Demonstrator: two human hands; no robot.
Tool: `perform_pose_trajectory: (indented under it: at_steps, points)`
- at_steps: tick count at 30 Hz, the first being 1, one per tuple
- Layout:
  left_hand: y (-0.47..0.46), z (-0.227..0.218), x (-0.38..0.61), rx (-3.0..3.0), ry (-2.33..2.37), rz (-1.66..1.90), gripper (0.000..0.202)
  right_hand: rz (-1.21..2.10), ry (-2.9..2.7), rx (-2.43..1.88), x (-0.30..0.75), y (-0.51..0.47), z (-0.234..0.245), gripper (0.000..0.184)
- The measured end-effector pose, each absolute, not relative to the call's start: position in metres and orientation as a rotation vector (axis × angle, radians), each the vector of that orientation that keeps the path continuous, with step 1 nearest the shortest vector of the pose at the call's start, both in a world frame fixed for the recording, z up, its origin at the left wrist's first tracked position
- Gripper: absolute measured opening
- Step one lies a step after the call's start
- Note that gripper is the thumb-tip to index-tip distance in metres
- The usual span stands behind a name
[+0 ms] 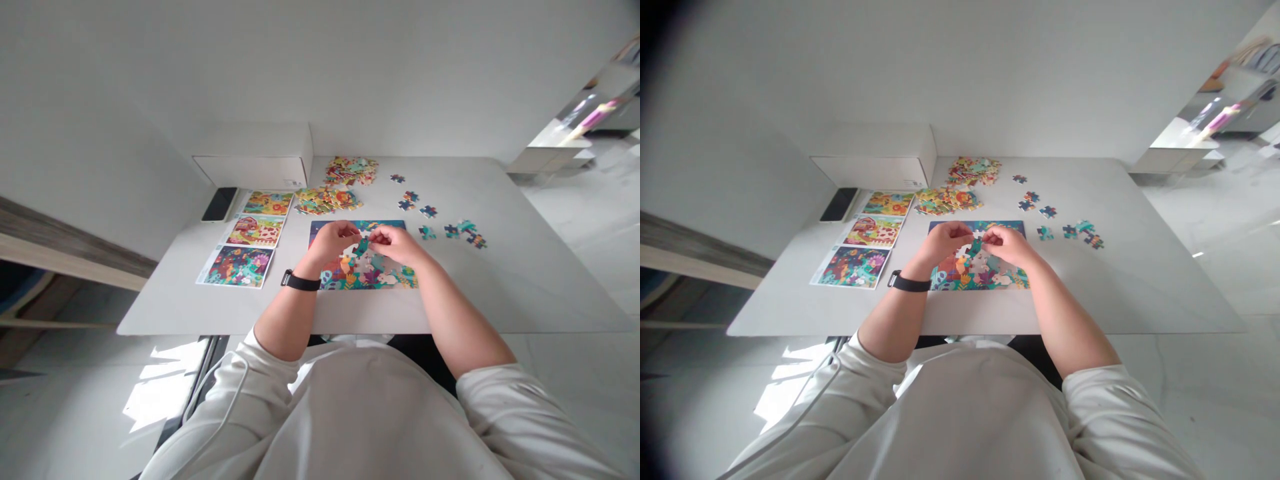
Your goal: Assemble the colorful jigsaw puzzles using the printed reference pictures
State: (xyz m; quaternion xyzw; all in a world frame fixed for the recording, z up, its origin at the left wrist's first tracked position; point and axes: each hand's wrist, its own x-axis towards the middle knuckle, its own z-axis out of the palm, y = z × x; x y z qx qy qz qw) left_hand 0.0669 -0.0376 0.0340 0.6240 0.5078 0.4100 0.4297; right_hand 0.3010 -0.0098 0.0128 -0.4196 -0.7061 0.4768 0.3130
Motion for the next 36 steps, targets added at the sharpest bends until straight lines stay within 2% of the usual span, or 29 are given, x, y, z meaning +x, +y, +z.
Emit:
perform_pose_trajectory:
  at_steps: [6,13,20,27,36]
  points:
    - [-0.041,0.037,0.063,1.763,1.337,0.848,0.005,1.212,-2.015,-1.129,0.301,-0.011,0.01,0.022]
    - [-0.038,0.027,0.057,1.841,1.298,0.657,0.005,1.138,-2.179,-1.191,0.3,-0.014,0.01,0.014]
    - [-0.041,0.029,0.055,1.887,1.331,0.629,0.005,1.001,-2.297,-1.245,0.296,-0.017,0.012,0.01]
    - [-0.042,0.03,0.057,2.009,1.438,0.449,0.007,0.85,-2.426,-1.309,0.293,-0.023,0.019,0.008]
    - [-0.046,0.03,0.06,2.06,1.494,0.357,0.01,0.687,-2.563,-1.364,0.29,-0.025,0.019,0.011]
